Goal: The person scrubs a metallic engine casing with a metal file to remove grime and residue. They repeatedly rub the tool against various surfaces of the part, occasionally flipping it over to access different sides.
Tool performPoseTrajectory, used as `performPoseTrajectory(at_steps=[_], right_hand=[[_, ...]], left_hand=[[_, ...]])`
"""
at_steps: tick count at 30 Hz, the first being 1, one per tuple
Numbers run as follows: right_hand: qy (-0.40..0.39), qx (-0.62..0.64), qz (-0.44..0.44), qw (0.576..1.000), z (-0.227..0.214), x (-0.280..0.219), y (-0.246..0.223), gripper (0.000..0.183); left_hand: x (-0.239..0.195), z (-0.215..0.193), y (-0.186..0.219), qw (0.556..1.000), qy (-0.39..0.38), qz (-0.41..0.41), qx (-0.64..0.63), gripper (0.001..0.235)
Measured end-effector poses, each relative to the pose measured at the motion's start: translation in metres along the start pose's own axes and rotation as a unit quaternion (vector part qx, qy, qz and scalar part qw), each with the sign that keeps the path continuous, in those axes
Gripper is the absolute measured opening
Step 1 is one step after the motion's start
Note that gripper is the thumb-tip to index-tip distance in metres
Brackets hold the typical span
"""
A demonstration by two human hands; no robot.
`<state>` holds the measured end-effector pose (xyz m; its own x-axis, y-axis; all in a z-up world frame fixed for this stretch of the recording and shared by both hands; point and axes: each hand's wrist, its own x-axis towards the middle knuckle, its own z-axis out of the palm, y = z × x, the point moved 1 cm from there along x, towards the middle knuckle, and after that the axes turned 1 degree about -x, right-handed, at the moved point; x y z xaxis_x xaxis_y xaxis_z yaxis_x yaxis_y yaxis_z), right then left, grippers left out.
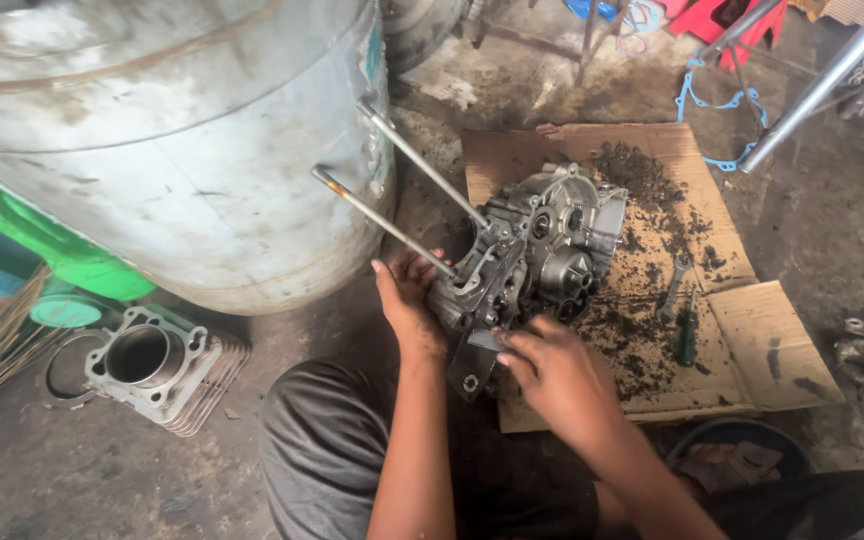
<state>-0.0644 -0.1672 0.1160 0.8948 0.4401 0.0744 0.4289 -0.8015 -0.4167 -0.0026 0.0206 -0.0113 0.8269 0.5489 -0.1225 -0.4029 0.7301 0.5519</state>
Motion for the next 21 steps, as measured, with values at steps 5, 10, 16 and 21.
performPoseTrajectory(at_steps=[5, 10, 16, 21], right_hand=[[0.065, 0.058, 0.019, 0.996, 0.014, -0.003, -0.006, 0.027], [0.108, 0.081, -0.005, 0.991, 0.012, 0.001, 0.000, 0.024], [0.093, 0.143, 0.091, 0.981, 0.006, 0.014, 0.034, 0.022], [0.233, 0.189, -0.003, 0.954, -0.022, 0.027, 0.062, 0.025]], left_hand=[[0.000, -0.004, -0.003, 1.000, 0.017, 0.011, 0.004, 0.065], [-0.006, 0.004, 0.003, 1.000, 0.013, 0.009, 0.020, 0.064], [-0.013, 0.014, 0.003, 0.996, 0.008, 0.000, 0.086, 0.055], [-0.007, 0.012, 0.002, 0.998, 0.014, 0.020, 0.065, 0.056]])
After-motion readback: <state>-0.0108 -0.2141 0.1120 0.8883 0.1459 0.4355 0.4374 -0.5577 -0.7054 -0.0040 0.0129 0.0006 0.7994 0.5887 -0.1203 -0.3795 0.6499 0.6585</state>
